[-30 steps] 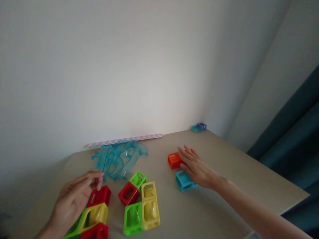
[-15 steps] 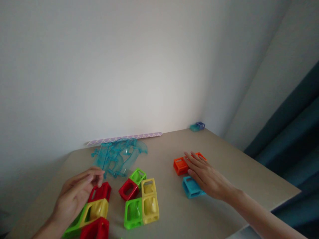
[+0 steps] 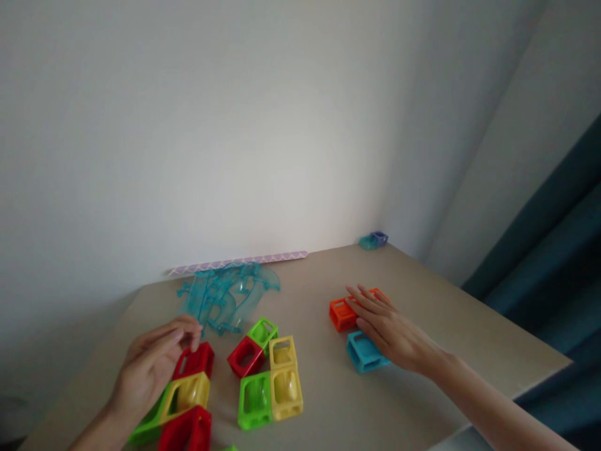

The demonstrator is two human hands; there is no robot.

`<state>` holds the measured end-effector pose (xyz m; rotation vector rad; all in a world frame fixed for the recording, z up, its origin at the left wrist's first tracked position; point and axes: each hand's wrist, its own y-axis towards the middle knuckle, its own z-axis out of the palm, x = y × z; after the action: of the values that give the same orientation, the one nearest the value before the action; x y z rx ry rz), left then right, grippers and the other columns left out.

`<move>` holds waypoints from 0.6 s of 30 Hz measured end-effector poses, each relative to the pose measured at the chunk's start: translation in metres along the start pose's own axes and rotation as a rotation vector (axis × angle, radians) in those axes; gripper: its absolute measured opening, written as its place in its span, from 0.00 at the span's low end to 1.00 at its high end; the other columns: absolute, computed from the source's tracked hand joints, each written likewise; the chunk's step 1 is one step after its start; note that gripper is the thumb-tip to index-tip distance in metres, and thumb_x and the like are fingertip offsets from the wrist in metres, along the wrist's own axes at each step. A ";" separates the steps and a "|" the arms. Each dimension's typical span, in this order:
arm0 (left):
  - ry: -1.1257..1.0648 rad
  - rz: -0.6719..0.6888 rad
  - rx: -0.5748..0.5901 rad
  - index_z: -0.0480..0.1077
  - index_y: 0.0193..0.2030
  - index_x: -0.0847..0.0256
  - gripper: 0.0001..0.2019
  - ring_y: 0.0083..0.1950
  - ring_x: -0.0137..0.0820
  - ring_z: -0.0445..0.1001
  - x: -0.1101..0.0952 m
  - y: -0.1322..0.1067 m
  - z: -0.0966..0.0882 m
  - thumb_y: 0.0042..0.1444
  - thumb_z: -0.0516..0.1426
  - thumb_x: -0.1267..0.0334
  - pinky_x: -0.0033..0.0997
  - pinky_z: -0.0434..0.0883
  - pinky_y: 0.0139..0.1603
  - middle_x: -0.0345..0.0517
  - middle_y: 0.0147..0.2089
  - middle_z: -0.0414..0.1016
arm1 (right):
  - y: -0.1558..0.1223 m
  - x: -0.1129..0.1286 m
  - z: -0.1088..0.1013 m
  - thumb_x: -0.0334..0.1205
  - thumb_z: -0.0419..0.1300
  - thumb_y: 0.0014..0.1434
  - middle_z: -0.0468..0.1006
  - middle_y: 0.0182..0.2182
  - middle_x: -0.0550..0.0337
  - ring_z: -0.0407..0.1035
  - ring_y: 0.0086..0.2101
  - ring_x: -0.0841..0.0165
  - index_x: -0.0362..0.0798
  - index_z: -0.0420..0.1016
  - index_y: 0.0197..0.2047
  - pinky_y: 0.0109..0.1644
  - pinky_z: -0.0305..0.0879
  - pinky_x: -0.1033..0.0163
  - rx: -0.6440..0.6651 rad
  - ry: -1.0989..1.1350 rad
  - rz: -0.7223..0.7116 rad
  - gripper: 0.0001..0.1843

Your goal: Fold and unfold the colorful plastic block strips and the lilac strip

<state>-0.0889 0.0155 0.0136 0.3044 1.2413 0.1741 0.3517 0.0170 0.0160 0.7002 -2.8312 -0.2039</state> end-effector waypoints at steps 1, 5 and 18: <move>0.001 -0.001 0.002 0.82 0.35 0.62 0.07 0.32 0.31 0.70 -0.001 0.000 0.001 0.53 0.62 0.64 0.32 0.67 0.35 0.49 0.36 0.75 | -0.001 -0.002 0.001 0.49 0.44 0.70 0.48 0.70 0.55 0.40 0.68 0.56 0.52 0.54 0.69 0.69 0.42 0.41 -0.003 0.000 -0.004 0.27; 0.029 0.006 0.012 0.81 0.33 0.64 0.08 0.31 0.31 0.69 -0.005 0.001 0.006 0.54 0.61 0.63 0.32 0.65 0.35 0.48 0.34 0.74 | -0.001 -0.007 0.003 0.49 0.45 0.70 0.48 0.70 0.55 0.40 0.68 0.53 0.54 0.55 0.69 0.68 0.42 0.37 -0.036 -0.040 -0.027 0.27; 0.177 0.065 -0.017 0.80 0.33 0.64 0.09 0.29 0.29 0.67 -0.012 0.008 -0.004 0.55 0.60 0.61 0.30 0.61 0.30 0.46 0.32 0.72 | 0.106 0.179 -0.038 0.37 0.59 0.60 0.80 0.36 0.52 0.76 0.37 0.61 0.47 0.78 0.44 0.38 0.68 0.62 0.178 0.049 -0.405 0.11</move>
<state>-0.0963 0.0199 0.0256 0.3196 1.4045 0.2722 0.1590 0.0221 0.1037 1.2953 -2.6523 0.0032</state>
